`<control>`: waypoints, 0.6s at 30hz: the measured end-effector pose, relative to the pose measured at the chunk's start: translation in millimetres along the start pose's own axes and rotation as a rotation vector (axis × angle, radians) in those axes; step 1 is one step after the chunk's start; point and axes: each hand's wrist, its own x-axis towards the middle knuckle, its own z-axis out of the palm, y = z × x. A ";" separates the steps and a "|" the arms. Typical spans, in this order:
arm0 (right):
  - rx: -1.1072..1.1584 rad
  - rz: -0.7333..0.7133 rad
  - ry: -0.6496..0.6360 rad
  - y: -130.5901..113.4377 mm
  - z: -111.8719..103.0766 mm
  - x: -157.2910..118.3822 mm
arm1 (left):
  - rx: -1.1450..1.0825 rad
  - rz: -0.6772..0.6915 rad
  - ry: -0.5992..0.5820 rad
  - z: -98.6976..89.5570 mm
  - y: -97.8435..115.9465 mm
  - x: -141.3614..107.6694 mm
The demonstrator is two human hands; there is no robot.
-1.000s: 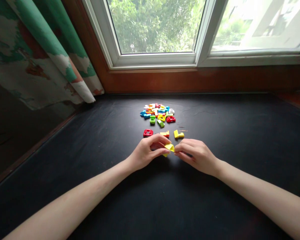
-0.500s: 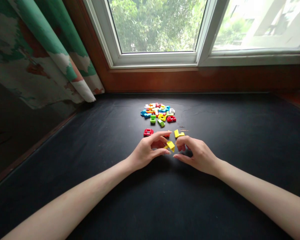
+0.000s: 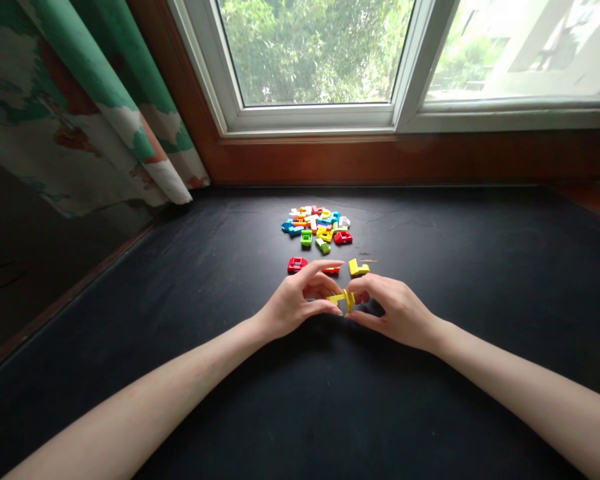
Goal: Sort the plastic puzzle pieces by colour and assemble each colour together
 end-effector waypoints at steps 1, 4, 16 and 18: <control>-0.003 -0.001 0.010 0.2 0.2 -0.1 | 0.003 0.001 -0.001 -0.1 0.0 0.0; -0.010 0.000 0.039 0.6 0.6 -0.1 | 0.016 0.004 0.004 -0.2 0.3 -0.1; -0.021 0.038 0.109 1.1 1.4 -0.6 | 0.267 0.101 0.147 1.3 6.0 -0.3; -0.019 0.044 0.101 0.9 1.0 -0.8 | 0.287 0.099 0.148 1.6 6.7 -0.5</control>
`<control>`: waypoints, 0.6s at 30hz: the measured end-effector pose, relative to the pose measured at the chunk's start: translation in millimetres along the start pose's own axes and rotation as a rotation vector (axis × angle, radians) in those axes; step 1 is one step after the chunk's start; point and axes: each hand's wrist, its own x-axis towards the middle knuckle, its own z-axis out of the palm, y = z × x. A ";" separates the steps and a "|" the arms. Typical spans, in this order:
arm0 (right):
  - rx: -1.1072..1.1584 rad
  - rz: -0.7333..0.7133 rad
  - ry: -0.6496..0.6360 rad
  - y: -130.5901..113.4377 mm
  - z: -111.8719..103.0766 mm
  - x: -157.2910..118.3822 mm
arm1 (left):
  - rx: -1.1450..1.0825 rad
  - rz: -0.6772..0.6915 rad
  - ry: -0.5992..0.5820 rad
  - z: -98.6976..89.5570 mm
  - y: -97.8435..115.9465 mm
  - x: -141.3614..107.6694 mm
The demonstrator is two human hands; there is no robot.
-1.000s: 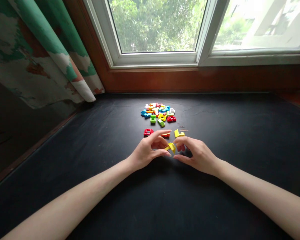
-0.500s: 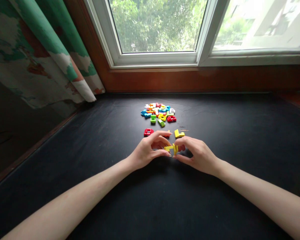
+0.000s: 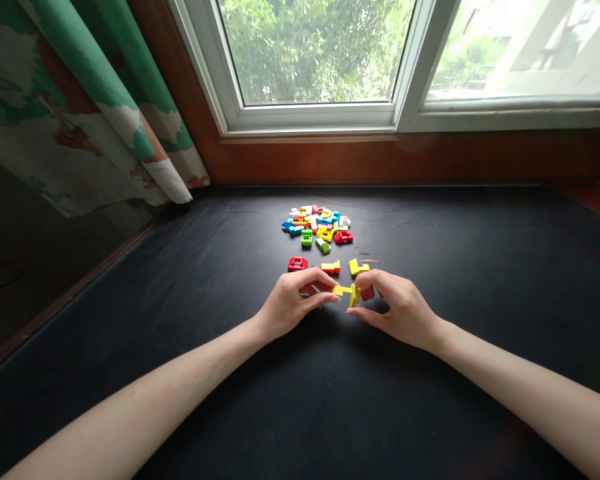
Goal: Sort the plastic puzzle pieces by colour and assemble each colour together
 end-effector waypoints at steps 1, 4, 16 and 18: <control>0.001 0.004 -0.006 -0.2 -0.4 -0.1 | 0.012 -0.001 -0.001 0.1 0.3 -0.1; 0.000 0.010 -0.019 -1.2 -1.7 -0.2 | 0.046 0.002 -0.013 0.4 0.9 -0.3; -0.049 0.081 -0.050 -2.6 -3.7 1.7 | 0.043 0.009 -0.028 0.9 1.8 0.0; -0.043 0.098 -0.059 -2.6 -4.1 1.5 | 0.041 0.014 -0.034 0.8 2.0 -0.2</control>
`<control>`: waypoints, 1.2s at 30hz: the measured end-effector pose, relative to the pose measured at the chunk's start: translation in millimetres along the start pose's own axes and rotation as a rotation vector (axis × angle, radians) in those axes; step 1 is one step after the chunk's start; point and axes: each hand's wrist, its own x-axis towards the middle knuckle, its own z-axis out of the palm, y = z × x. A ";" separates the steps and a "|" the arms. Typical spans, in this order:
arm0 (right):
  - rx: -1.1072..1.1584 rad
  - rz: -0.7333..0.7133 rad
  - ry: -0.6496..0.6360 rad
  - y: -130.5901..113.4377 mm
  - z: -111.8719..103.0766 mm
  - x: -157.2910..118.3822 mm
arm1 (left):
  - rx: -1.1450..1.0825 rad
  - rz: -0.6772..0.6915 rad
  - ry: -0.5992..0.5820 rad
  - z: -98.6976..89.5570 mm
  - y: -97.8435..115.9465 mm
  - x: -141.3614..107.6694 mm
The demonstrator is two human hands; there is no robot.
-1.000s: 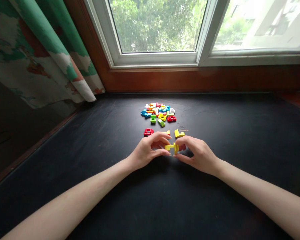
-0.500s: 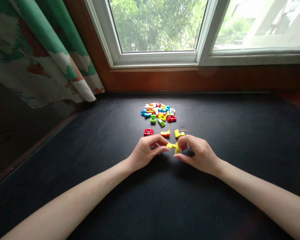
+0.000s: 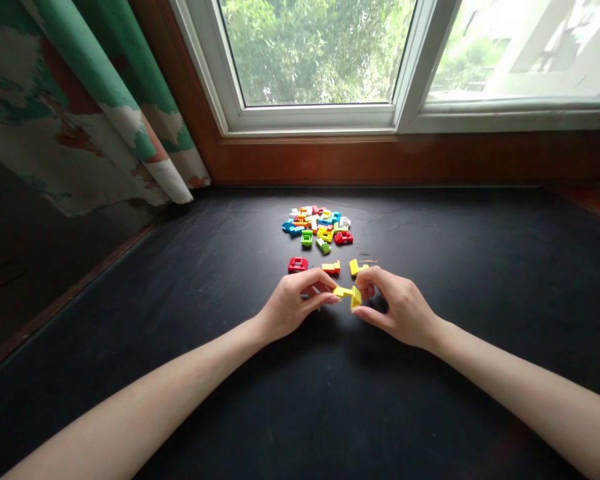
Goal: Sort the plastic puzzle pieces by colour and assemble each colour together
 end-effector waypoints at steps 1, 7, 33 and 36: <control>0.006 -0.001 -0.012 0.1 -0.2 0.0 | 0.003 0.005 -0.005 -0.1 0.1 -0.1; 0.000 -0.084 -0.051 1.4 -0.4 0.4 | 0.029 0.038 -0.005 -0.8 0.0 -0.3; 0.065 -0.141 0.025 1.8 1.3 0.5 | 0.050 0.026 0.010 0.0 -0.5 -0.6; 0.071 -0.137 0.027 2.3 1.5 0.3 | 0.044 0.036 0.005 -0.4 0.4 -0.5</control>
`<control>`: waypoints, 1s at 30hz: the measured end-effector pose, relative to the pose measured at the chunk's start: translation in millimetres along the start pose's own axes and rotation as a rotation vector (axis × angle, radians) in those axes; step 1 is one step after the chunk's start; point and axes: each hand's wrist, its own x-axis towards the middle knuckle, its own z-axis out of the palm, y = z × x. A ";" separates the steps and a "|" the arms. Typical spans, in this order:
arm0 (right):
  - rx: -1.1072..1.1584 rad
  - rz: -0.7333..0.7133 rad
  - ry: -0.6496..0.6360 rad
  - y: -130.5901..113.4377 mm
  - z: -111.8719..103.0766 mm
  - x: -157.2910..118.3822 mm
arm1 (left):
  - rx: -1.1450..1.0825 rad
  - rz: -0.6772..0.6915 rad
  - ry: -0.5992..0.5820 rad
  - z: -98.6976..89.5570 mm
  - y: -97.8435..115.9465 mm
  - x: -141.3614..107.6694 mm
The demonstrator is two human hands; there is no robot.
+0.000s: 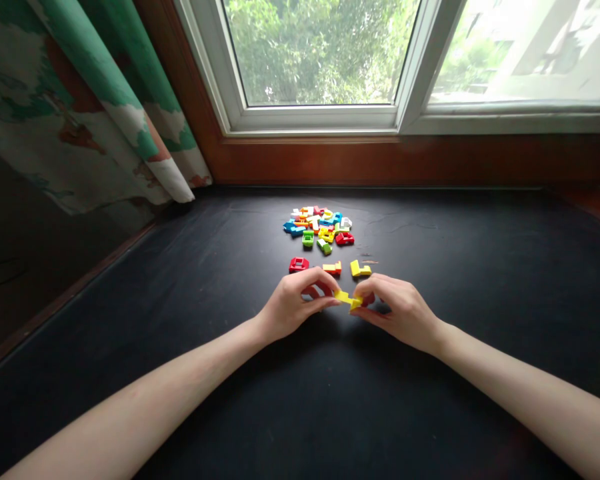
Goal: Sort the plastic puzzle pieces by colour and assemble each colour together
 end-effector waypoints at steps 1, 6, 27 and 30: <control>0.004 0.001 0.000 0.1 0.0 -0.1 | -0.005 0.003 -0.004 -0.1 0.4 0.1; 0.010 0.014 0.003 -0.1 -1.1 -0.5 | -0.022 0.036 -0.003 0.2 1.5 0.4; -0.035 0.093 -0.060 -1.5 -2.6 -1.6 | -0.017 0.102 -0.023 0.2 0.0 0.4; -0.032 0.087 -0.059 -2.2 -3.0 -1.8 | -0.024 0.095 -0.027 0.3 0.1 -0.4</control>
